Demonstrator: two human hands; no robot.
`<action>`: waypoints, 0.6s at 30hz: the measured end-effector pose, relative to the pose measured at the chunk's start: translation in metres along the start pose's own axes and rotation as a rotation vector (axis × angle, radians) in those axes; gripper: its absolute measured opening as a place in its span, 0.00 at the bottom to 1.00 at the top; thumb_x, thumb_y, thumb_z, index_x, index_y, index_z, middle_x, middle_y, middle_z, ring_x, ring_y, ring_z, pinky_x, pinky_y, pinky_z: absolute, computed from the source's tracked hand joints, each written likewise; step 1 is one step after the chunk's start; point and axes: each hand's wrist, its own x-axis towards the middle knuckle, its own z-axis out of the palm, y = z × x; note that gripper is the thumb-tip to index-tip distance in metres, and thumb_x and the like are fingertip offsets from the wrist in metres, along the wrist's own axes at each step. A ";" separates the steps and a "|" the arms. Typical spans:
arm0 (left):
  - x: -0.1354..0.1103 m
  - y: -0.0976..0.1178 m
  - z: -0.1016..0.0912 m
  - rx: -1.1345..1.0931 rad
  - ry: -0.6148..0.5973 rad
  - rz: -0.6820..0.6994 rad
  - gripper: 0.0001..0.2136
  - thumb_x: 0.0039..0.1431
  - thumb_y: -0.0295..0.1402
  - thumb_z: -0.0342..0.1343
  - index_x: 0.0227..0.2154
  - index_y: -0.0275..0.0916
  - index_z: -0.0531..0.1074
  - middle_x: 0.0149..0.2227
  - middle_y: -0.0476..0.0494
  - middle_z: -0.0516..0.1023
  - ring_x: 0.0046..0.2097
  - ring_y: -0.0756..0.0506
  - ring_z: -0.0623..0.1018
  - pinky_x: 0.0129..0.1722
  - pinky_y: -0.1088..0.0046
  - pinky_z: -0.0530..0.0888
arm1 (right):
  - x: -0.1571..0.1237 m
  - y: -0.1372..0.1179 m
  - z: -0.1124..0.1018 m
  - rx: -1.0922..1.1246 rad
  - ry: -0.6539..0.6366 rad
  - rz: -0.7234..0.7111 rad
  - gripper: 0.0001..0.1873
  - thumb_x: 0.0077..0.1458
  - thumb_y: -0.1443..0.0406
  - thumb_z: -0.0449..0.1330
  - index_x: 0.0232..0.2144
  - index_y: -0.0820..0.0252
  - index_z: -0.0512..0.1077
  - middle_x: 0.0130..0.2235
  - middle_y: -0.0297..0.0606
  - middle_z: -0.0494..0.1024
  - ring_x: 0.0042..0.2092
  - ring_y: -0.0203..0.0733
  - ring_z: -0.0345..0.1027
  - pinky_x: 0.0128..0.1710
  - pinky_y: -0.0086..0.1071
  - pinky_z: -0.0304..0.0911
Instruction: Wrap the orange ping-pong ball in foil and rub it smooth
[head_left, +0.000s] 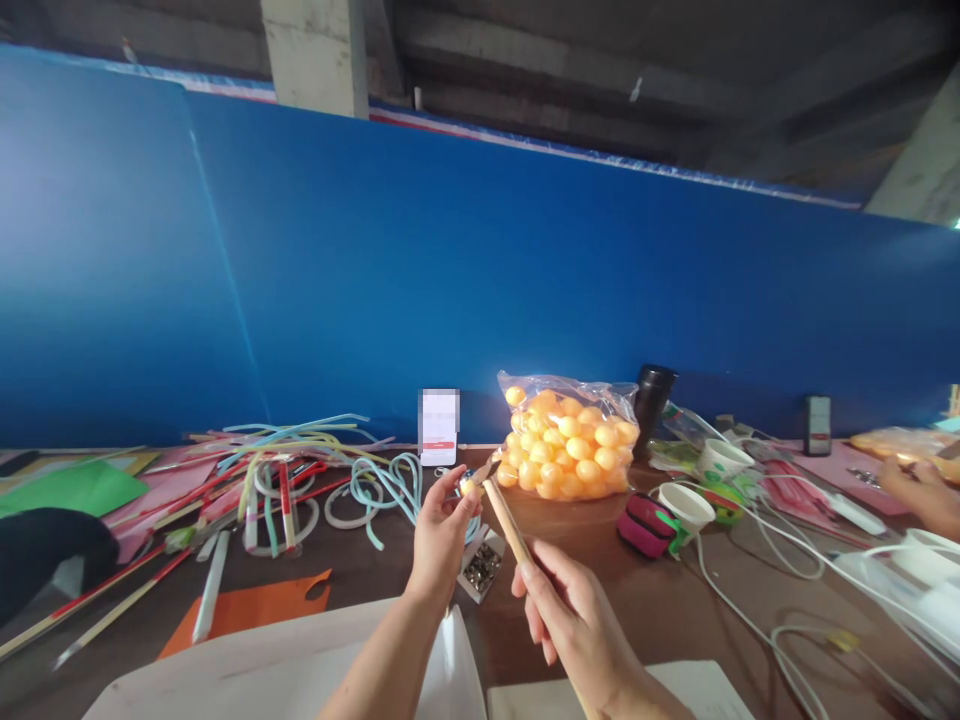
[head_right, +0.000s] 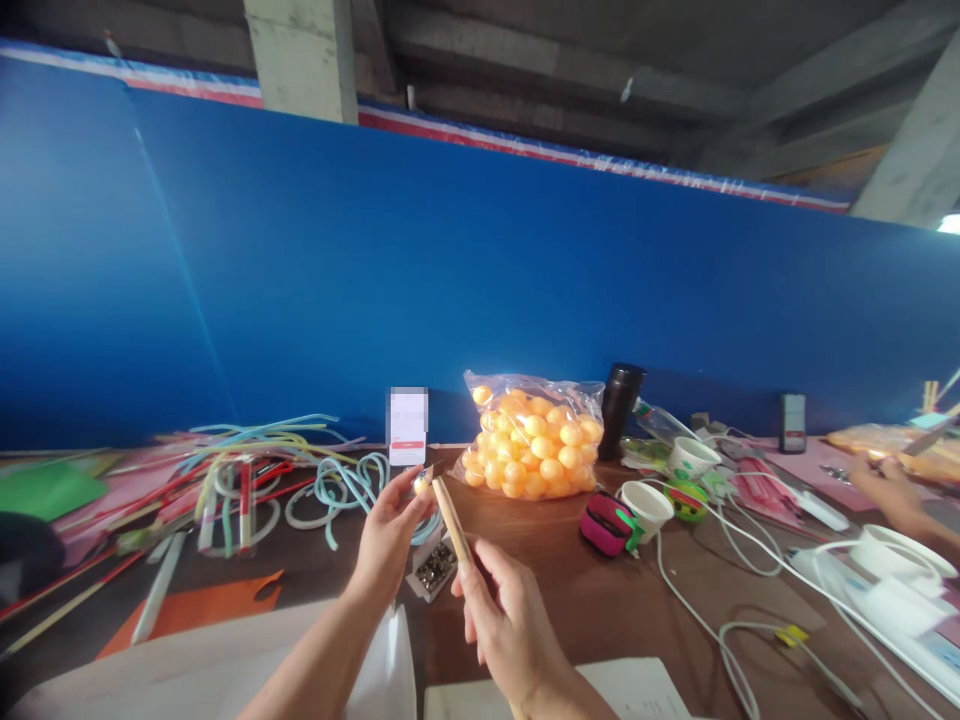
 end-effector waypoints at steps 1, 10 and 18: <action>0.000 0.000 0.001 -0.009 0.005 0.000 0.21 0.45 0.33 0.68 0.45 0.39 0.76 0.43 0.40 0.78 0.35 0.49 0.78 0.38 0.73 0.74 | 0.000 0.000 0.000 0.004 0.002 -0.004 0.21 0.65 0.50 0.48 0.30 0.60 0.66 0.17 0.25 0.64 0.15 0.28 0.53 0.14 0.22 0.48; 0.000 -0.001 -0.001 -0.048 -0.019 -0.029 0.21 0.46 0.35 0.67 0.46 0.40 0.75 0.42 0.42 0.77 0.36 0.50 0.78 0.41 0.71 0.74 | -0.001 -0.002 0.000 0.012 -0.002 -0.004 0.21 0.65 0.51 0.49 0.31 0.60 0.67 0.17 0.25 0.64 0.15 0.28 0.53 0.14 0.21 0.48; 0.003 0.000 -0.004 -0.363 -0.065 -0.145 0.12 0.48 0.34 0.67 0.36 0.38 0.75 0.33 0.48 0.76 0.32 0.53 0.76 0.37 0.76 0.75 | -0.003 -0.006 0.002 0.032 0.007 -0.046 0.21 0.64 0.50 0.49 0.30 0.60 0.66 0.18 0.25 0.63 0.15 0.29 0.53 0.14 0.22 0.49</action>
